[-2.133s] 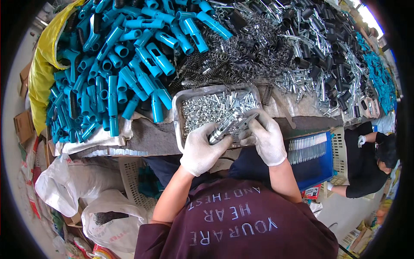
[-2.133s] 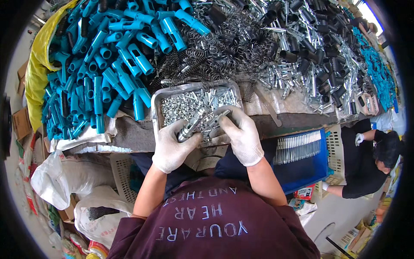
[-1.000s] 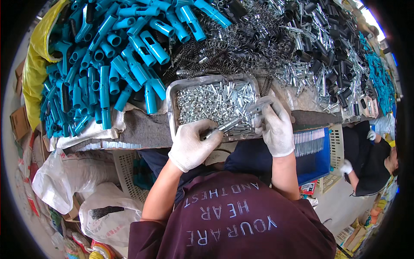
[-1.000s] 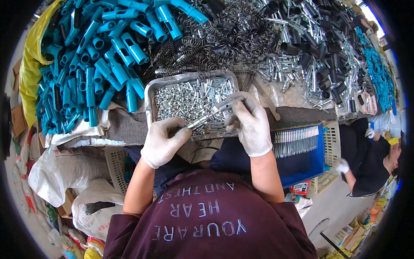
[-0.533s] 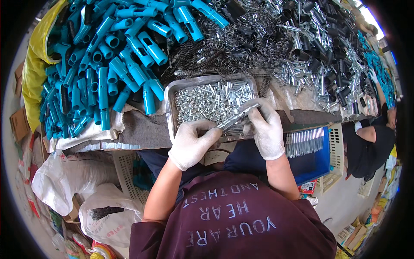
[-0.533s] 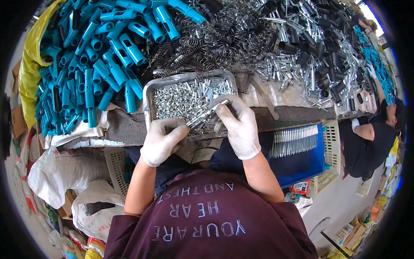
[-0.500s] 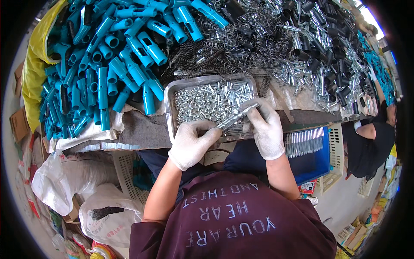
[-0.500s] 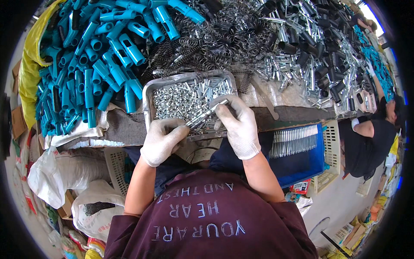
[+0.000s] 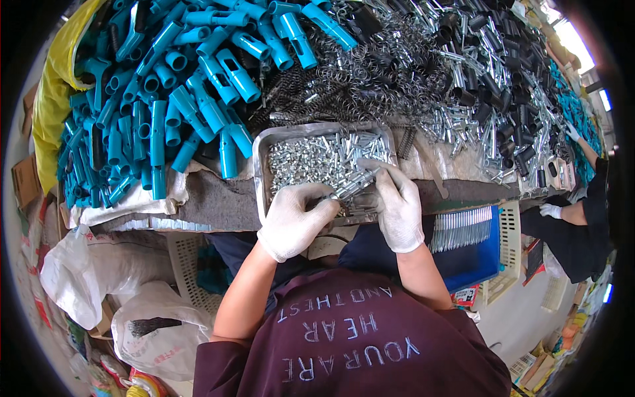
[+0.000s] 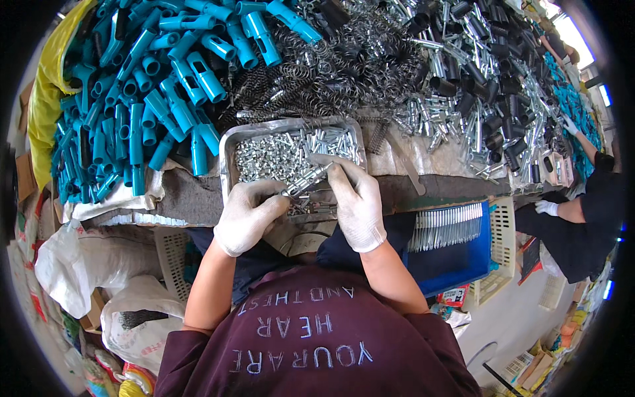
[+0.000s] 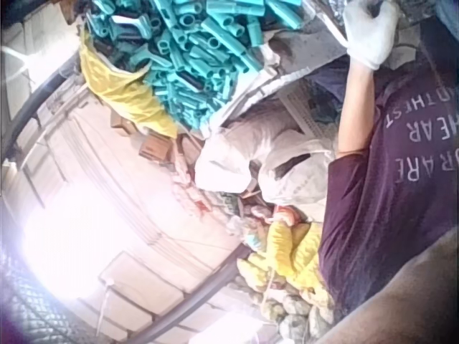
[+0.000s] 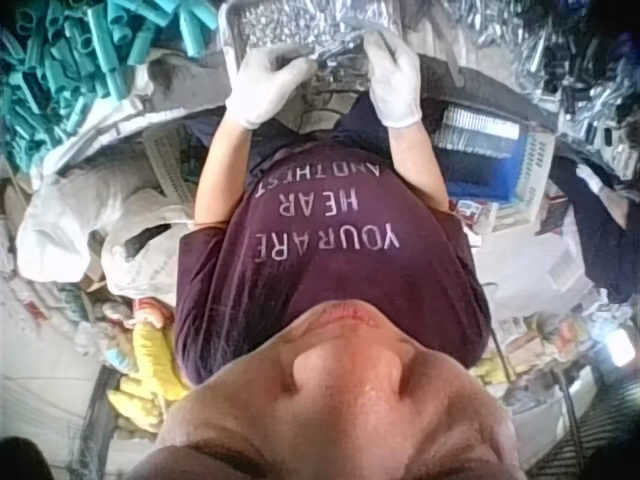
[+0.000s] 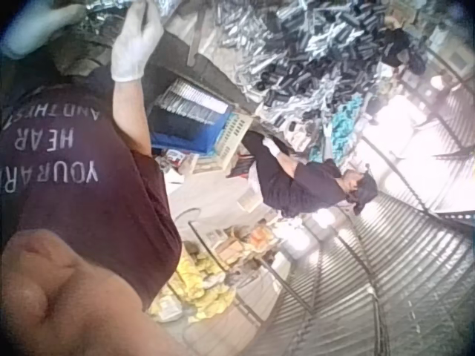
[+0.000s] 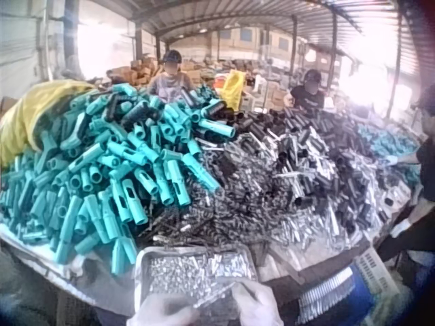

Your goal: The person assembles tools by fitting metal components and springs into plastic handles, inserting metal pins into the mechanisms by hand, and placing completed tools into a basket.

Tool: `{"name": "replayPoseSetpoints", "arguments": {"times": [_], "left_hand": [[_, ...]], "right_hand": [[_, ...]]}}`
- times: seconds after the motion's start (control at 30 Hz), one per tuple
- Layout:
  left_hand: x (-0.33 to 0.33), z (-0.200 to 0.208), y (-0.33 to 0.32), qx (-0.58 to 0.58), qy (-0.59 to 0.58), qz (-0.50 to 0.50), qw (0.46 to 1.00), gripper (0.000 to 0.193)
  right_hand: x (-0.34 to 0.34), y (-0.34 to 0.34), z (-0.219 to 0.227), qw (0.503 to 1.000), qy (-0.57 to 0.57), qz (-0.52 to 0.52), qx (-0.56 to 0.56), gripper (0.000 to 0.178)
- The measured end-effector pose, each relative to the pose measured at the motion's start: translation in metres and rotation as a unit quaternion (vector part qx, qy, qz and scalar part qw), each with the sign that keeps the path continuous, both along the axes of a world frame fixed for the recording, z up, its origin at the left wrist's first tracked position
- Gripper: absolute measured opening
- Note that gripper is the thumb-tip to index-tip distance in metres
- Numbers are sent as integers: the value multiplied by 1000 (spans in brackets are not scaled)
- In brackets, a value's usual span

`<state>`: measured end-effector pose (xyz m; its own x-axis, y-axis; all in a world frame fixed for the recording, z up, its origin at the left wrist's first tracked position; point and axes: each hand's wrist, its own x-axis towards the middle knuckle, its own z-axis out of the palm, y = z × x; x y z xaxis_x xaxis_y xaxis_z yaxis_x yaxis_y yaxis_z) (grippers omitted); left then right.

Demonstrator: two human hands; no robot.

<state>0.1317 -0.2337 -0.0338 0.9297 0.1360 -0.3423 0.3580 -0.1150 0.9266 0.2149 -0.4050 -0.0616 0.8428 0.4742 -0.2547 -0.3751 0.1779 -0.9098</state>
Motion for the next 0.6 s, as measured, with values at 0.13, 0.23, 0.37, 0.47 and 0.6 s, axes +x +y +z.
{"name": "replayPoseSetpoints", "arguments": {"times": [0.13, 0.23, 0.37, 0.47, 0.6], "left_hand": [[1, -15, 5, 29, 7, 13, 999, 24], [3, -45, 12, 90, -12, 19, 996, 27], [4, -63, 15, 113, -35, 35, 992, 33], [8, -71, 16, 101, -20, 24, 994, 40], [9, -69, 14, 76, -2, 22, 997, 44]], "right_hand": [[17, -4, -26, 960, -235, -18, -148, 34], [36, 14, 5, 967, -216, -42, -132, 38], [34, 67, 49, 882, -379, 162, -227, 46], [33, 123, 28, 685, -628, 216, -300, 49], [28, 186, 11, 637, -571, 291, -429, 57]]}}
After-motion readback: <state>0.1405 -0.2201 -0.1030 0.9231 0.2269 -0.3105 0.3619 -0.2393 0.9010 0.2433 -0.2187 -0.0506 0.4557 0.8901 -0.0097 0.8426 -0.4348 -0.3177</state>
